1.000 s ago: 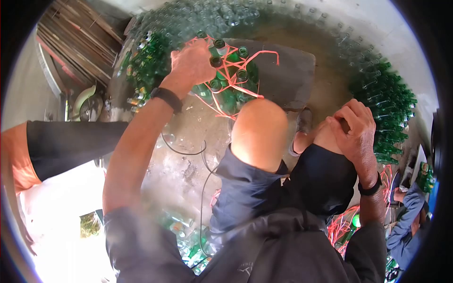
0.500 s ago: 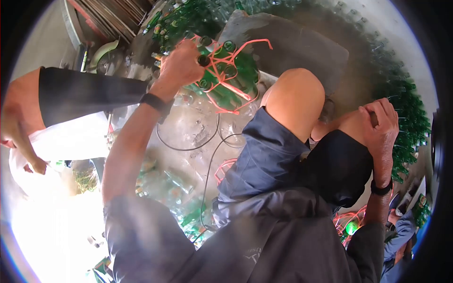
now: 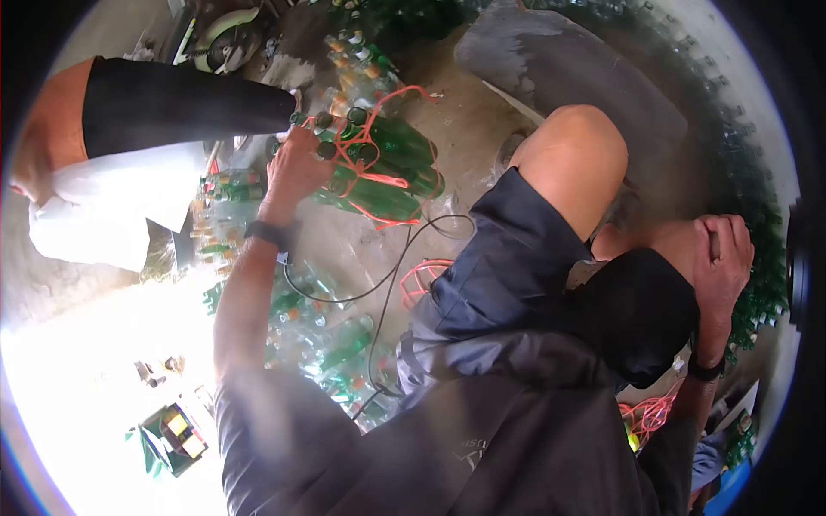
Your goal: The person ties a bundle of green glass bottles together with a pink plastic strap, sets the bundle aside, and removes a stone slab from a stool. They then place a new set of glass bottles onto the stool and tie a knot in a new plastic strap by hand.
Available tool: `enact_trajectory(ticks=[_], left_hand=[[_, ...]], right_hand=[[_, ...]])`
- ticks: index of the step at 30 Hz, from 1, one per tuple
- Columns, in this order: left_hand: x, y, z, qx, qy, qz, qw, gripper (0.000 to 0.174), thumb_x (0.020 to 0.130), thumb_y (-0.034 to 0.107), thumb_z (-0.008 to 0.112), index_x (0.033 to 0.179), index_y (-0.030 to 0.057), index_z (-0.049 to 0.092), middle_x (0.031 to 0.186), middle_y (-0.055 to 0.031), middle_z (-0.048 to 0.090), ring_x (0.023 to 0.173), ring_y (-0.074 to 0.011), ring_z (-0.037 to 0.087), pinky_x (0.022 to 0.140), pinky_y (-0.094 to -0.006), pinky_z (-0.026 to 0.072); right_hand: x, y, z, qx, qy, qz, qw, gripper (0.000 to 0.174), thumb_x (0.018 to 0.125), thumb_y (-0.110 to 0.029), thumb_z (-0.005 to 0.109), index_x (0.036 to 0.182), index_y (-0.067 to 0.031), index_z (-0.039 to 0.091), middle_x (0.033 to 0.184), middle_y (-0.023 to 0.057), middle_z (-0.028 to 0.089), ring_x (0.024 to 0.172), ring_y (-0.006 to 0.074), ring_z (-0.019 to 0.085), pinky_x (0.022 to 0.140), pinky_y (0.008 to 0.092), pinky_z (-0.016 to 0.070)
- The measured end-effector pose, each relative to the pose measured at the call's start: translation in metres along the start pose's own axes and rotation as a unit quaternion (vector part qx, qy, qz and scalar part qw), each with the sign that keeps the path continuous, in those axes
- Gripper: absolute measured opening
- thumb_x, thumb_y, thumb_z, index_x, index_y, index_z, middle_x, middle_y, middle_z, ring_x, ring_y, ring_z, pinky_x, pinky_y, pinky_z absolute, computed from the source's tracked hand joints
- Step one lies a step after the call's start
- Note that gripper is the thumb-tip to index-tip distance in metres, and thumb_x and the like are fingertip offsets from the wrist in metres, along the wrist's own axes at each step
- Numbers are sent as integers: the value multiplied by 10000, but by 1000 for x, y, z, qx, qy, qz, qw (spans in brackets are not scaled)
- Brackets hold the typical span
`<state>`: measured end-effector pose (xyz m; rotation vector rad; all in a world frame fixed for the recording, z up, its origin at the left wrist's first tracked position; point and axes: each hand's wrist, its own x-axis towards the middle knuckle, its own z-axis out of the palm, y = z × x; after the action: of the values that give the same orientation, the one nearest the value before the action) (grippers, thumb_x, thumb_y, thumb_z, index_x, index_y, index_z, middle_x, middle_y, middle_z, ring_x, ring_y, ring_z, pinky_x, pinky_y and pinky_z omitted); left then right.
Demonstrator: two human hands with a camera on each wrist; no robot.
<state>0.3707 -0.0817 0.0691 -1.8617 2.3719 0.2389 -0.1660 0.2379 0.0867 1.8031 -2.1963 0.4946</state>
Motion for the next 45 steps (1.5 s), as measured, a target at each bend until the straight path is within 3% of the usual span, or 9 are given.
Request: enact_trajectory(ticks=[16, 18, 21, 29, 35, 37, 39, 42, 45], left_hand=[[-71, -120, 54, -11, -2, -238, 971, 469, 854, 428, 704, 1083, 19, 688, 1109, -260, 706, 1104, -458, 662, 896, -516, 527], [-76, -129, 61, -18, -5, -272, 962, 380, 716, 288, 765, 935, -17, 713, 951, -279, 718, 964, -457, 704, 821, -510, 543], [-87, -137, 67, -33, -20, -311, 950, 497, 855, 461, 712, 973, -21, 734, 1087, -284, 718, 1066, -482, 678, 871, -538, 539], [-107, -185, 103, -67, -19, -392, 917, 531, 843, 506, 718, 1034, 14, 774, 1105, -258, 733, 1067, -442, 705, 875, -511, 555], [-128, -229, 131, -76, -25, -417, 905, 509, 846, 486, 717, 1094, 45, 771, 1103, -252, 736, 1044, -421, 718, 864, -506, 556], [-132, -232, 137, -104, 72, -429, 894, 356, 738, 301, 737, 903, -12, 778, 842, -237, 741, 834, -366, 728, 778, -457, 537], [-135, -238, 140, -126, 71, -449, 882, 326, 717, 266, 744, 853, -30, 765, 823, -228, 740, 800, -354, 719, 752, -457, 524], [-142, -247, 147, -139, 65, -481, 863, 656, 668, 563, 867, 877, -52, 772, 801, -198, 750, 780, -285, 727, 745, -455, 546], [-146, -259, 158, -137, 66, -485, 861, 688, 659, 571, 870, 882, -71, 766, 789, -197, 749, 766, -285, 726, 734, -442, 549]], right_hand=[[2, 9, 8, -39, -42, -26, 998, 74, 950, -159, 712, 952, -110, 656, 978, 11, 633, 930, 238, 651, 790, 387, 473], [1, 13, 9, -47, -43, -31, 998, 77, 954, -163, 708, 956, -108, 654, 982, 18, 630, 933, 244, 649, 792, 390, 473], [0, 14, 10, -52, -43, -32, 997, 86, 959, -170, 701, 963, -103, 648, 984, 30, 622, 936, 255, 645, 797, 397, 474], [1, 13, 5, -56, -47, -43, 996, 98, 965, -176, 689, 981, -90, 643, 976, 54, 610, 930, 281, 641, 789, 415, 471], [1, 12, 2, -73, -69, -47, 994, 96, 968, -177, 673, 988, -89, 641, 989, 71, 605, 932, 303, 634, 782, 434, 468], [1, 12, 2, -74, -74, -41, 994, 102, 963, -178, 676, 991, -87, 640, 996, 75, 609, 943, 307, 631, 792, 434, 468], [1, 10, 1, -79, -76, -43, 993, 105, 963, -178, 677, 994, -85, 639, 1000, 78, 610, 948, 311, 630, 797, 437, 468], [2, 9, -1, -89, -80, -43, 992, 110, 961, -175, 677, 1000, -80, 638, 1010, 84, 612, 959, 319, 627, 807, 442, 467], [3, 6, -2, -94, -84, -39, 991, 109, 959, -167, 675, 1005, -76, 636, 1017, 91, 609, 967, 327, 622, 813, 447, 466]])
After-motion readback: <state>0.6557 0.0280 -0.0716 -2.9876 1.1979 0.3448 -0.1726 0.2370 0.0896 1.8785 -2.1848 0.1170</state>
